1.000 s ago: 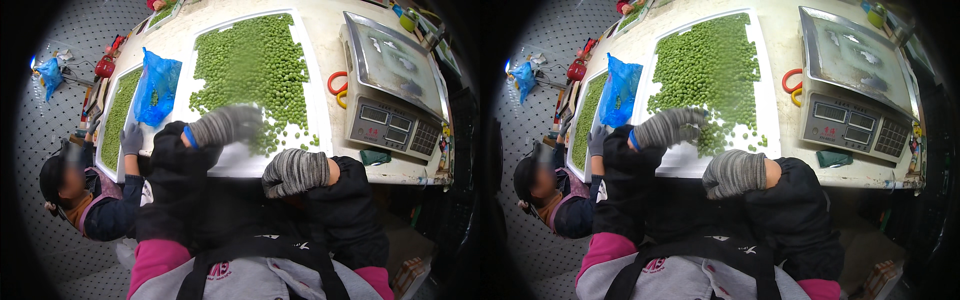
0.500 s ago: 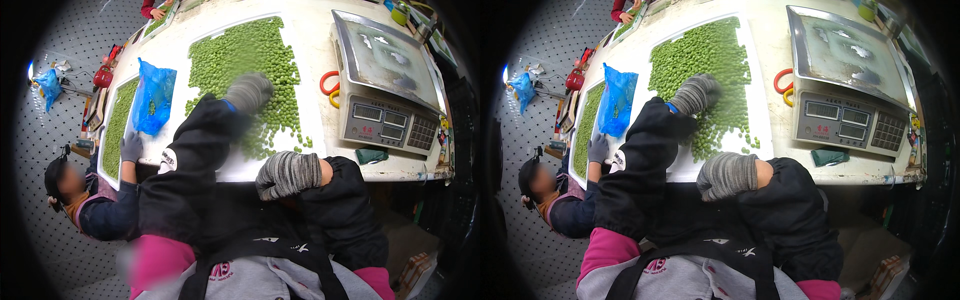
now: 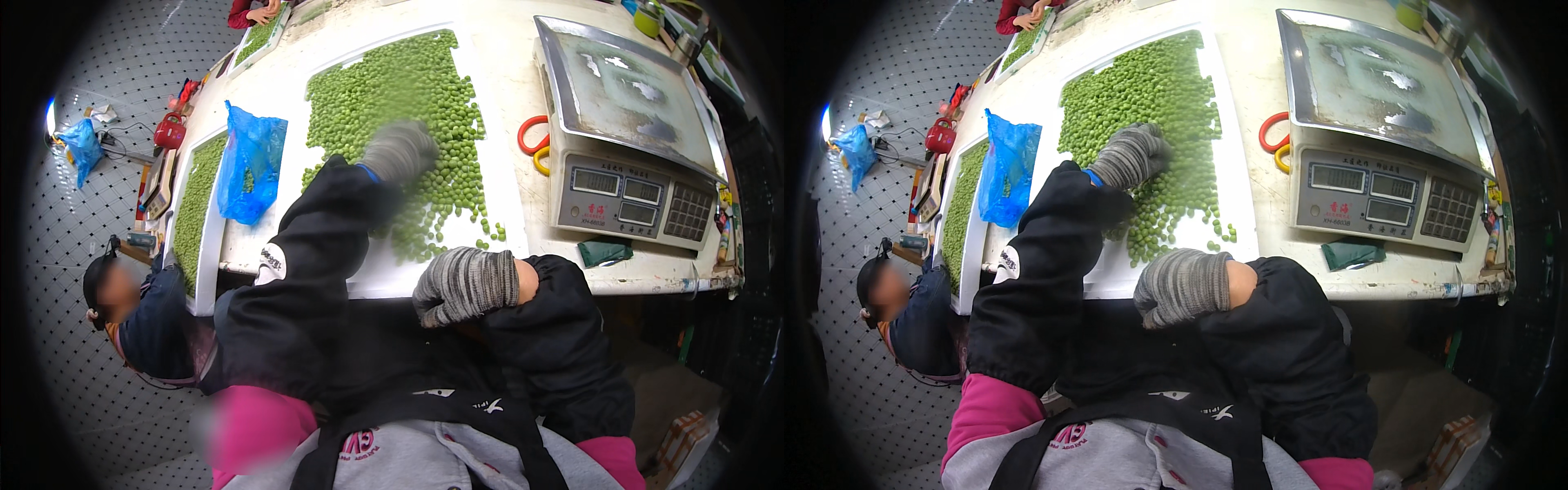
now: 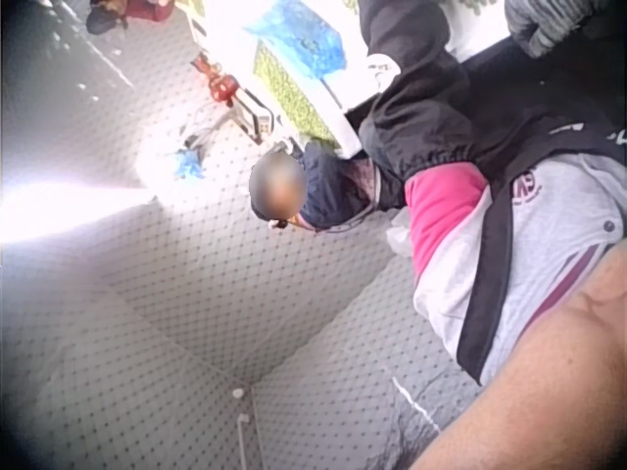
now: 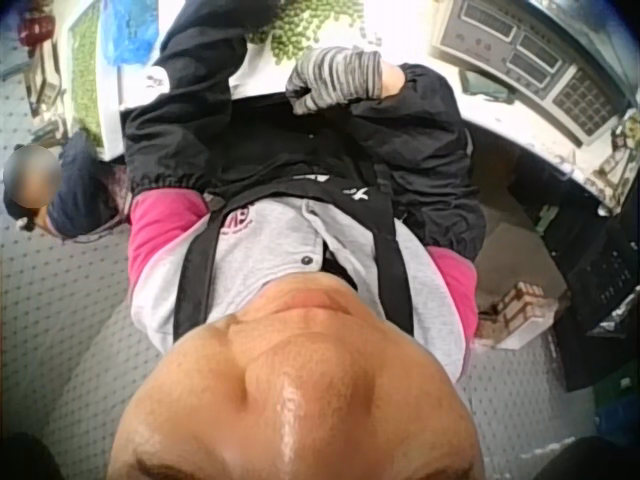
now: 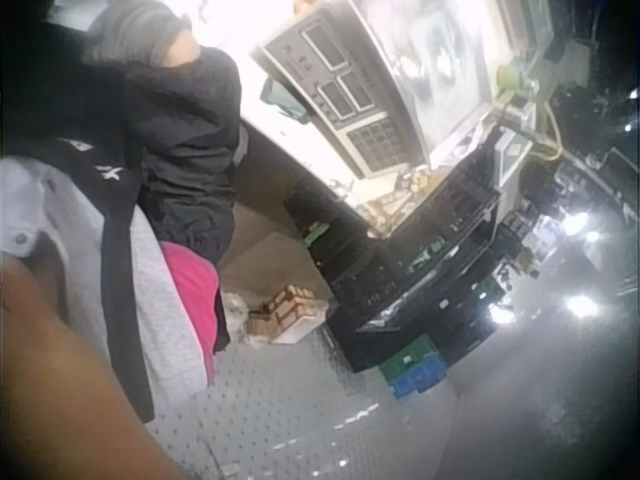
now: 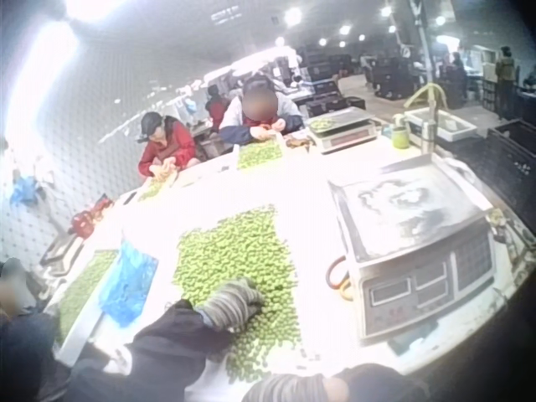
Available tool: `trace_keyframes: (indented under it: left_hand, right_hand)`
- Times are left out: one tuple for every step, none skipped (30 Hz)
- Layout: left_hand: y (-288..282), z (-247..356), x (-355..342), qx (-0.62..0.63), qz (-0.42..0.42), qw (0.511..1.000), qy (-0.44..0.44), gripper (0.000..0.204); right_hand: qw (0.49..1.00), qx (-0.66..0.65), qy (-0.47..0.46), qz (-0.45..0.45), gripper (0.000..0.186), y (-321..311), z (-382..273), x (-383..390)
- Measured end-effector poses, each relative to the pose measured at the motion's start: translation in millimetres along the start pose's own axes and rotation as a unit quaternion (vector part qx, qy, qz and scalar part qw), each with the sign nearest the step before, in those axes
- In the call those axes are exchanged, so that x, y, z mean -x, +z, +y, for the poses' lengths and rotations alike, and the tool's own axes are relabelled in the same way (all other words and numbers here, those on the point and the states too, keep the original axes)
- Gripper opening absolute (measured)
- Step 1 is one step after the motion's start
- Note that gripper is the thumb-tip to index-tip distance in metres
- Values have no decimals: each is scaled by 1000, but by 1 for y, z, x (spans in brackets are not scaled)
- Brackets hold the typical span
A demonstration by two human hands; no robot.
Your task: The person spreads and sorts green peas on a white tray using gloved hands, moving peas from a blue bag and arranging them in rows. A coworker performs similar sorting on an adjacent tray. The person occasionally uses a digital scale on the table.
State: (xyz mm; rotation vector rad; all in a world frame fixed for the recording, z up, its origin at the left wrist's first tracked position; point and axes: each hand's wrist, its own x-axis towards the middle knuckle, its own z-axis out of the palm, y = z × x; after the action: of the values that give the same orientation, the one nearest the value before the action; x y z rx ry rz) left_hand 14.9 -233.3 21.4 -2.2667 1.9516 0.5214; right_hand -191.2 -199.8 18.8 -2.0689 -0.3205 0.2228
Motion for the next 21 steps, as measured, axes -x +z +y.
trace_keyframes:
  left_hand:
    - [5,-2,7,-80,53,990,103,14]
    - [7,-3,10,-55,93,987,118,14]
    - [10,-6,12,-29,133,982,132,15]
    - [14,-9,17,-3,171,974,145,15]
    - [15,-14,17,29,157,976,149,13]
    - [16,-19,19,70,180,973,129,13]
    - [19,-24,24,108,216,963,117,13]
    - [20,-30,29,143,256,949,112,13]
    - [21,-37,35,129,302,935,132,17]
    - [21,-44,41,148,285,941,104,16]
    - [21,-50,48,164,272,945,79,15]
    - [21,-55,54,181,259,947,53,14]
    - [21,-59,58,171,230,958,9,16]
    - [21,-61,61,178,229,957,1,16]
    - [22,-60,63,186,227,956,-6,16]
    - [23,-58,63,194,224,955,-13,16]
    - [24,-54,63,194,253,947,36,17]
    - [26,-48,61,134,255,953,93,22]
    - [28,-42,59,113,239,960,93,29]
    - [30,-34,58,108,252,955,113,34]
    - [31,-28,60,72,202,970,115,37]
  right_hand:
    - [1000,-3,-8,9,18,0,-1,-1]
    - [1000,-6,-22,20,16,0,-2,-1]
    - [1000,11,-5,15,15,-1,-5,1]
    - [996,15,-35,82,13,-1,-8,6]
    - [989,40,-34,135,11,-1,-13,15]
    - [986,41,-20,159,11,-5,-15,24]
    - [987,7,17,160,13,-14,-16,33]
    - [985,-2,31,170,14,-22,-15,41]
    - [977,-101,71,173,16,-31,-13,48]
    - [959,-203,64,189,17,-39,-8,48]
    - [944,-203,61,252,18,-46,-5,56]
    - [925,-204,42,318,19,-50,-1,62]
    - [890,-220,37,398,18,-51,5,60]
    - [861,-223,38,456,18,-52,11,60]
    - [828,-234,86,503,19,-52,18,56]
    - [788,-245,139,548,19,-52,26,52]
    - [766,-237,173,572,21,-53,33,48]
    - [760,-245,163,579,22,-52,38,47]
    - [763,-235,156,581,22,-51,43,44]
    - [753,-227,182,591,22,-50,47,43]
    - [755,-237,169,588,22,-49,49,43]
